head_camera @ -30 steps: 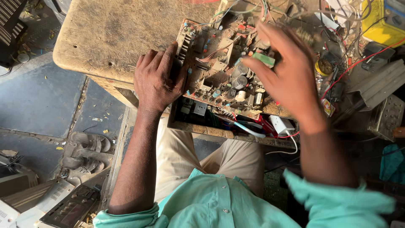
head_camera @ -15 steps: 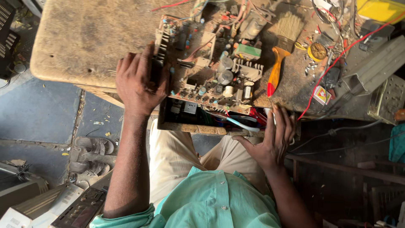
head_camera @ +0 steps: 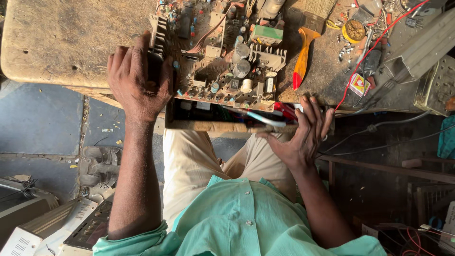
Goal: The person cleans a circuit board by brushing both sides with a paintbrush and a toothbrush, then uses a test light to check components on the board. The person flips the board over to access the underside and continues brushing.
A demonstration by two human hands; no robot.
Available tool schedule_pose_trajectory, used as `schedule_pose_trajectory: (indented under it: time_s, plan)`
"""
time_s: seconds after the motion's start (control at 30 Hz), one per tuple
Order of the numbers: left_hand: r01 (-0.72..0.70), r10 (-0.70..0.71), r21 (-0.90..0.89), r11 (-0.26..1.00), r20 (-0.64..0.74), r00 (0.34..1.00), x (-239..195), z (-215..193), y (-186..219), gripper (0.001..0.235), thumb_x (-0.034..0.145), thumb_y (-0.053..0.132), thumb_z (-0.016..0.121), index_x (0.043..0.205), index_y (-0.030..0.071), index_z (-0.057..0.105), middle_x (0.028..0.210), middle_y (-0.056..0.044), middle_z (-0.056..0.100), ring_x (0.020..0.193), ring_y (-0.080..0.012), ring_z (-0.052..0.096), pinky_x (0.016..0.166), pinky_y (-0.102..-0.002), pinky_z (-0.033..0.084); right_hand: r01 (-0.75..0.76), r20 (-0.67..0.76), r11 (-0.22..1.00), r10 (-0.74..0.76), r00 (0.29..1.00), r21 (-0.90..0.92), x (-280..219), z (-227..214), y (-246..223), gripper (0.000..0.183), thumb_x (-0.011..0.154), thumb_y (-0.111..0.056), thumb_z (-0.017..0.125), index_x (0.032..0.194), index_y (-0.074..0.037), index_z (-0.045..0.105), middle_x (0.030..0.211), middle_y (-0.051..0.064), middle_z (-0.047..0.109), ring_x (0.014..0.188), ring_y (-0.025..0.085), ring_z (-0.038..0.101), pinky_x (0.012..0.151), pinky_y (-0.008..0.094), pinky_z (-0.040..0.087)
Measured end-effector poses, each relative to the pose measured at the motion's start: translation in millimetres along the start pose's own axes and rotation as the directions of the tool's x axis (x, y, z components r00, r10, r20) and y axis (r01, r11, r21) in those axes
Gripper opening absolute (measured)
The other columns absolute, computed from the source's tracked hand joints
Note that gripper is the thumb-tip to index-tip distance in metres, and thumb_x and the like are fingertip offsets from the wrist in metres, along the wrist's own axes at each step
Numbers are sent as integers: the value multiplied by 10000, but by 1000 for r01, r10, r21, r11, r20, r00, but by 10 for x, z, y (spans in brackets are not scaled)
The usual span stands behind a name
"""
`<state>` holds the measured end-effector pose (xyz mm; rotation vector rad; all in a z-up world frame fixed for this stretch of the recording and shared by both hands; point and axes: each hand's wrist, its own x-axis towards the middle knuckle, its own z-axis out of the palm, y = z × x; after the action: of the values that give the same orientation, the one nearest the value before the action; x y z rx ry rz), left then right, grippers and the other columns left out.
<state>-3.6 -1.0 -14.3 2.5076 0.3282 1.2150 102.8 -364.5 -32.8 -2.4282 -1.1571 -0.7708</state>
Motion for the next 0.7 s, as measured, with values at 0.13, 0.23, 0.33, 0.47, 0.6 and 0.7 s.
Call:
schedule_pose_trajectory:
  time_s: [0.13, 0.23, 0.33, 0.47, 0.6, 0.7]
  plan:
    - [-6, 6, -13, 1000, -20, 1000, -22, 5, 34, 506, 1013, 213, 763, 1440, 15, 576, 1111, -113, 672, 1019, -295, 599, 940, -441, 448, 20, -165, 993, -40, 985, -119, 39, 225, -8, 1007, 750, -684, 957, 1356, -77, 430, 1386, 181, 498, 1412, 370, 438, 1243, 639, 191]
    - [-5, 4, -19, 1000, -13, 1000, 10, -18, 42, 501, 1017, 228, 772, 1432, 19, 584, 1099, -114, 678, 998, -296, 602, 933, -438, 452, -70, -144, 984, 47, 988, -161, 122, 321, -40, 973, 826, -575, 1010, 1424, -44, 455, 1344, 180, 476, 1335, 376, 430, 1237, 576, 313]
    - [10, -10, -6, 1000, -4, 1000, 9, -35, 52, 520, 993, 246, 782, 1420, 16, 595, 1105, -126, 672, 1015, -315, 602, 922, -443, 456, -90, -128, 992, 78, 989, -88, 208, 285, -65, 941, 755, -455, 1001, 1384, -16, 456, 1340, 221, 475, 1256, 409, 460, 1168, 597, 342]
    - [7, -7, 8, 1000, -19, 1000, 13, -22, 54, 569, 969, 252, 786, 1447, 9, 595, 1081, -139, 671, 993, -327, 593, 905, -447, 454, -2, -239, 975, 57, 969, 222, 386, 60, 1, 647, 891, -284, 851, 1352, -18, 482, 1285, 162, 568, 1257, 356, 540, 1182, 627, 329]
    - [1, 0, 41, 999, -31, 1000, -4, 8, 43, 611, 975, 255, 783, 1488, -9, 583, 1020, -146, 648, 957, -328, 581, 891, -447, 452, -228, -128, 969, 239, 963, 94, 586, -162, 124, 353, 1000, -276, 774, 1233, -52, 632, 1170, 145, 626, 1159, 366, 552, 1047, 565, 406]
    - [-16, 20, 84, 996, -53, 998, -12, 43, 18, 628, 982, 279, 789, 1477, -40, 572, 983, -149, 646, 918, -324, 575, 848, -447, 442, -222, 18, 971, 224, 974, -87, 802, -147, 209, 348, 933, -351, 854, 1044, -64, 693, 1039, 144, 621, 1039, 383, 557, 920, 564, 400]
